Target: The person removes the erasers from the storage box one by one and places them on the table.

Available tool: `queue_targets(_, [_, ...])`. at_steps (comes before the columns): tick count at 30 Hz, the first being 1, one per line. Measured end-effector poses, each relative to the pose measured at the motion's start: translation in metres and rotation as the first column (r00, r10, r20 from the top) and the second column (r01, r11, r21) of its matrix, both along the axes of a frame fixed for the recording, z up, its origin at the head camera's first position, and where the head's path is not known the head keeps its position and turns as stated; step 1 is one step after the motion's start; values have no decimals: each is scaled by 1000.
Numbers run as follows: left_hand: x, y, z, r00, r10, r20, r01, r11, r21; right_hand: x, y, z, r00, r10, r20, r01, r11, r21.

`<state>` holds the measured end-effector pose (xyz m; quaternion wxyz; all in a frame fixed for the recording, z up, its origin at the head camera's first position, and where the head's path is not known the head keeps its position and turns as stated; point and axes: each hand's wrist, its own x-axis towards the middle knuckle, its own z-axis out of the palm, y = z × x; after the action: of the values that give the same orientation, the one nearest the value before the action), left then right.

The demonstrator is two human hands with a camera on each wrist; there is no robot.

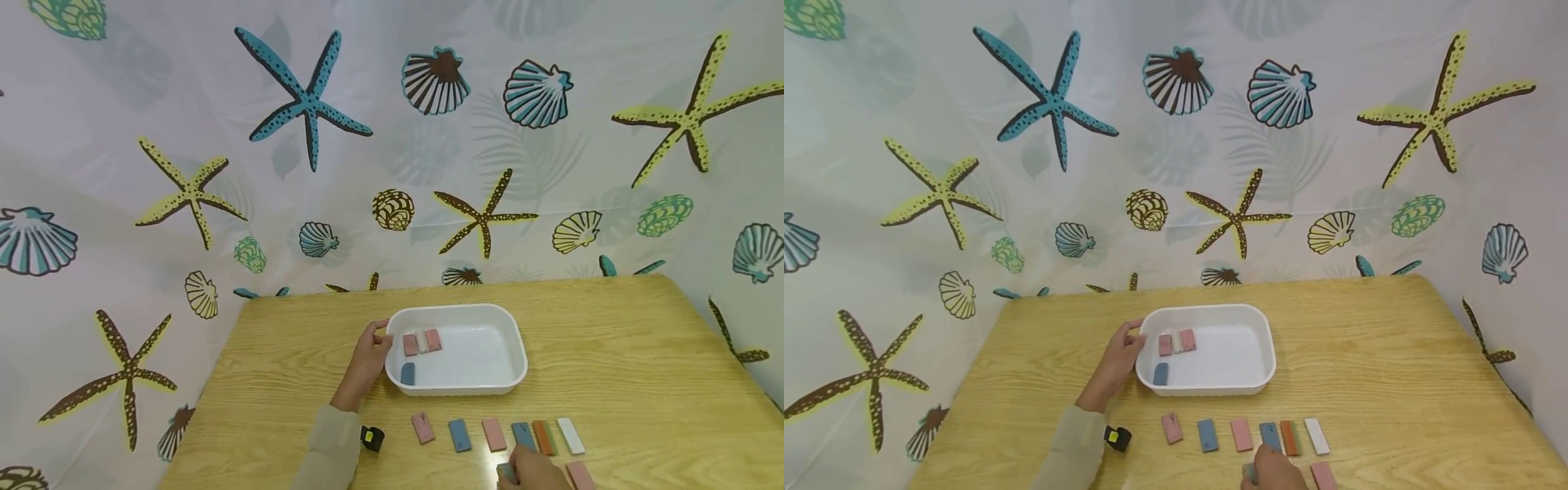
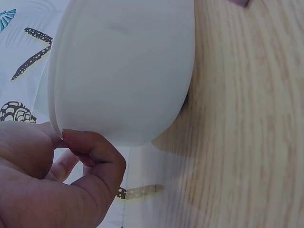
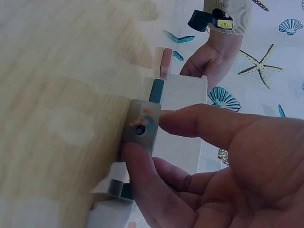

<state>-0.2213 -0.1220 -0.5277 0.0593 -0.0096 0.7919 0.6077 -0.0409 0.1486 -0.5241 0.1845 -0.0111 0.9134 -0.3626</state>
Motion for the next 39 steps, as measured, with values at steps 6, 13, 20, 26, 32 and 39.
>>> queue_targets(6, [-1, 0, -1, 1000, 5, 5, -5, 1000, -8, -3, 5, 13, 998, 52, -38, -51, 998, 29])
queue_targets(13, [-2, 0, -1, 1000, -8, -10, 8, 1000, -9, -20, 16, 49, 985, 76, -154, -89, 993, -77])
queue_targets(20, [-2, 0, -2, 1000, -5, 12, 5, 1000, -9, -42, 4, 73, 960, -100, -262, 57, 985, -165])
queue_targets(26, [-2, 0, -2, 1000, -5, 11, 5, 1000, -2, -73, -11, 69, 925, -99, -366, 30, 981, -191])
queue_targets(32, [-3, 0, -2, 1000, 9, 14, -9, 1000, -11, -104, -27, 54, 912, -82, -401, 13, 985, -172])
queue_targets(39, [-3, 1, -1, 1000, 17, 20, -16, 1000, -26, -131, -45, 39, 911, -83, -404, 38, 992, -116])
